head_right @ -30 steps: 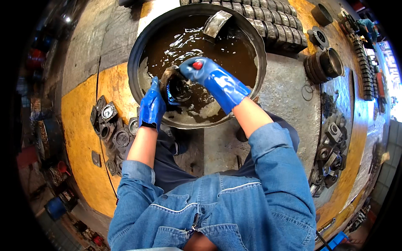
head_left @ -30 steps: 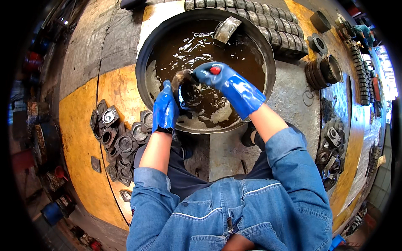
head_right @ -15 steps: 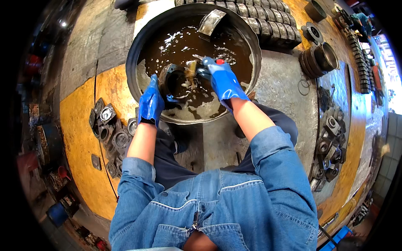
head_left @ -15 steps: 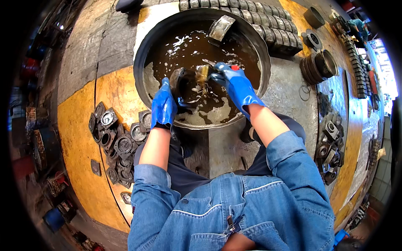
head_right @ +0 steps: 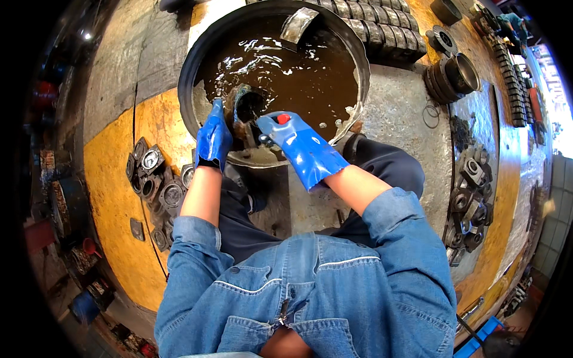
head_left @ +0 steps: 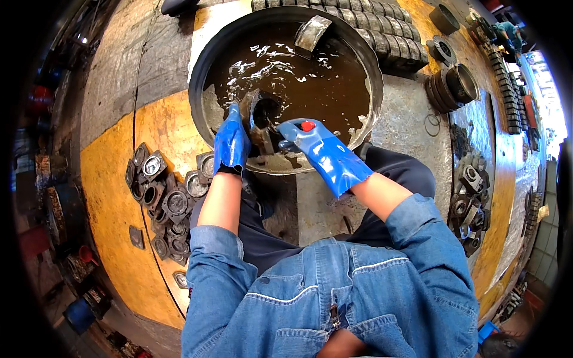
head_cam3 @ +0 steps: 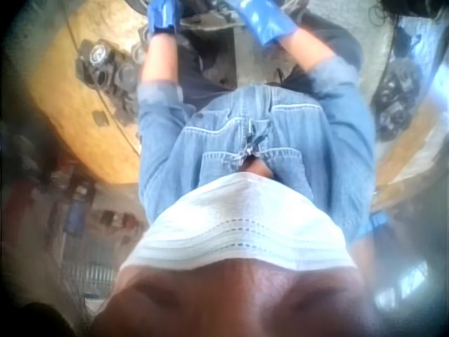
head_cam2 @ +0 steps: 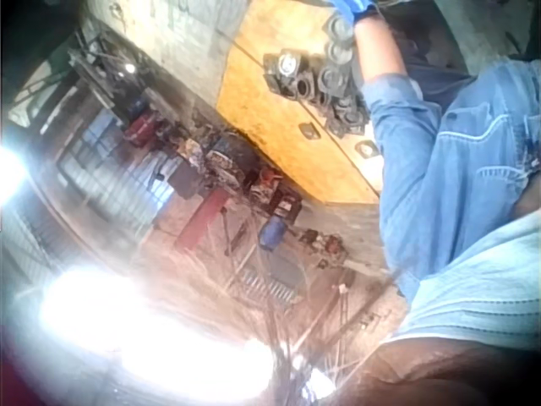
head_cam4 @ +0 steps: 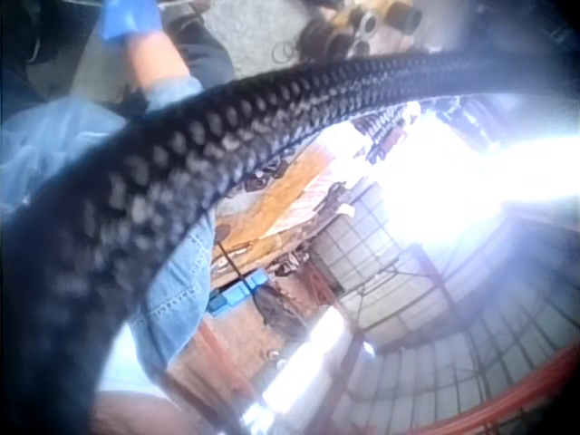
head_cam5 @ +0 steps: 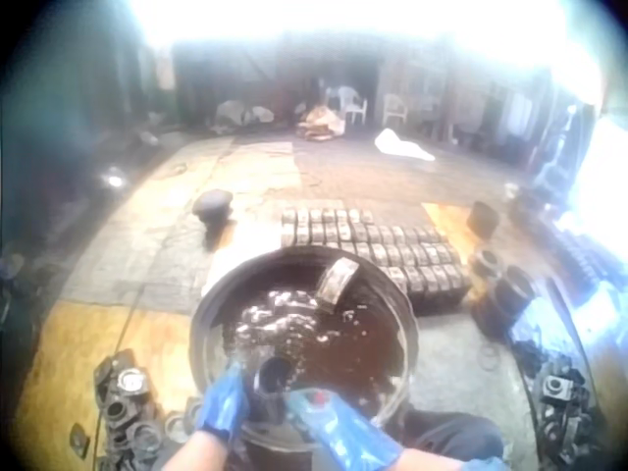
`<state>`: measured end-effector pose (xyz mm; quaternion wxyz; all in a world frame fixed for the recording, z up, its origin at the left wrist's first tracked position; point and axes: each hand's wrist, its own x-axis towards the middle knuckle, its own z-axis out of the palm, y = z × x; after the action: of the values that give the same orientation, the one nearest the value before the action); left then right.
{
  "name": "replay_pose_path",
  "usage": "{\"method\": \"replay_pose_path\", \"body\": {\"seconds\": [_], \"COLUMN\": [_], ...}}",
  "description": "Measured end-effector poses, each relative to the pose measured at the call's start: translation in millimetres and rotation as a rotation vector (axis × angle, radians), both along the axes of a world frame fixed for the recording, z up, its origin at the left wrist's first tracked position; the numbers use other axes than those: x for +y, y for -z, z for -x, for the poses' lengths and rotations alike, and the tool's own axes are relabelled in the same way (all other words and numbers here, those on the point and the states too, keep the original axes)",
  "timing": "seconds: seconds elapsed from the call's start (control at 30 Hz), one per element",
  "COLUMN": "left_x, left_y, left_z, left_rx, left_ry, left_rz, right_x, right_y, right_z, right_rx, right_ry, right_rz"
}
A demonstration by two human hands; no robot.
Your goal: The person cleans various metal mechanical parts by scrubbing them with a brush inside a bucket of dark cleaning liquid and then wiping them with a cloth.
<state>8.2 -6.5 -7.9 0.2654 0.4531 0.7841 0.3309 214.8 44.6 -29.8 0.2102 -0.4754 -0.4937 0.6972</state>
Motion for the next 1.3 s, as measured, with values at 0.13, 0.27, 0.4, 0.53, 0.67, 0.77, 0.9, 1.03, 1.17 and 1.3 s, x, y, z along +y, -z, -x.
{"method": "replay_pose_path", "body": {"seconds": [0.13, 0.27, 0.4, 0.53, 0.67, 0.77, 0.9, 1.03, 1.17, 1.3], "left_x": [-2, -4, 3, -1, 0, -3, -2, 11, 16, 9], "left_y": [4, 13, 12, 19, 11, 24, 46, 77, 82, 27], "left_z": [1, 7, 4, 11, 1, 13, 31, 54, 62, 17], "left_rx": [0.088, 0.261, 0.411, 0.453, -0.061, 0.224, 0.304, -0.481, -0.722, 0.262], "left_ry": [0.015, 0.103, 0.19, 0.172, -0.015, 0.053, 0.155, -0.099, -0.244, 0.227], "left_rz": [0.018, 0.009, 0.021, 0.123, 0.045, 0.088, 0.096, 0.102, 0.145, 0.222], "right_x": [11, 37, 59, 51, 38, 13, 12, 19, 55, 104], "right_y": [10, -11, 21, 3, 54, 74, 116, 129, 106, 63], "right_z": [-18, -29, -51, -36, -9, 25, 84, 102, 67, 38], "right_rx": [-0.124, -0.144, -0.189, 0.064, 0.33, 0.79, 0.923, 0.972, 0.749, 0.02], "right_ry": [-0.113, 0.115, 0.253, 0.366, 0.278, 0.466, 0.869, 0.92, 0.39, -0.351], "right_rz": [-0.072, -0.01, -0.041, 0.121, -0.053, 0.509, 0.748, 0.953, 0.715, -0.271]}}
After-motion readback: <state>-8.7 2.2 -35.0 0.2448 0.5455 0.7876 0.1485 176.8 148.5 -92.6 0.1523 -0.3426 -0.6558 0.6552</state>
